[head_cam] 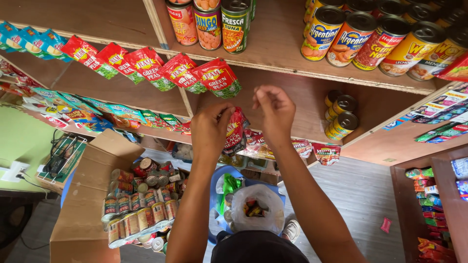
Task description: Organizing and stocking canned food and snack pouches onto wooden shelves in a small shop.
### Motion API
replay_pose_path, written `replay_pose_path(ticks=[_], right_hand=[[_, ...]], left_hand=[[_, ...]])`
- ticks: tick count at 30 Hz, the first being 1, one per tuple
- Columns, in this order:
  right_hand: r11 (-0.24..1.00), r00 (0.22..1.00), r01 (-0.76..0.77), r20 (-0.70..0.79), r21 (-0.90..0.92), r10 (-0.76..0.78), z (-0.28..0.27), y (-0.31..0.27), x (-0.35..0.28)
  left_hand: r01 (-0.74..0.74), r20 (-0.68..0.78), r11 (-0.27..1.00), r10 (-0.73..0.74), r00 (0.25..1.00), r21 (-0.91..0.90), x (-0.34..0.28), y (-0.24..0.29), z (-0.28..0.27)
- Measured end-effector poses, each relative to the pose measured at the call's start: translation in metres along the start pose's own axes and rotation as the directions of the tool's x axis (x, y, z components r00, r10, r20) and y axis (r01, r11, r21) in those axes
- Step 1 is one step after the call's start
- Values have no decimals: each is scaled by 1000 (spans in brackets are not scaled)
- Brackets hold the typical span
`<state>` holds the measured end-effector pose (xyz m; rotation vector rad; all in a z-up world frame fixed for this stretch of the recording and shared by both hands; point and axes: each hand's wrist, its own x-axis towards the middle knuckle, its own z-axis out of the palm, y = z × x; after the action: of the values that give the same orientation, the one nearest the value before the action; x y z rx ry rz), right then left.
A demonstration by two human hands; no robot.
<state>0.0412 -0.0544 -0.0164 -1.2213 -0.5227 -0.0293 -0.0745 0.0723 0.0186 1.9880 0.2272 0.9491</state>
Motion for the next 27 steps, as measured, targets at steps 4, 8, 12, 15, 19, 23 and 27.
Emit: replay_pose_path(ticks=[4, 8, 12, 15, 19, 23, 27], right_hand=[[964, 988, 56, -153, 259, -17, 19, 20, 24], [945, 951, 135, -308, 298, -38, 33, 32, 33], [907, 916, 187, -401, 377, -22, 39, 35, 38], [901, 908, 225, -414, 372, -56, 39, 43, 39], [915, 886, 250, -456, 317, -85, 40, 49, 42], [909, 870, 270, -486, 319, -87, 42, 48, 43], [908, 869, 275, -486, 317, -93, 43, 47, 43]], left_hand=[[11, 13, 1000, -10, 1000, -13, -2, 0, -3], [-10, -4, 1000, 10, 1000, -25, -6, 0, -7], [-1, -17, 999, 0, 1000, -32, -8, 4, -16], [71, -2, 997, -71, 997, -21, -10, 9, -20], [99, 1, 995, -99, 995, -5, -16, -1, -18], [69, -16, 998, -69, 997, -10, -17, -5, -18], [81, -25, 996, -82, 996, -24, -19, -6, -23]])
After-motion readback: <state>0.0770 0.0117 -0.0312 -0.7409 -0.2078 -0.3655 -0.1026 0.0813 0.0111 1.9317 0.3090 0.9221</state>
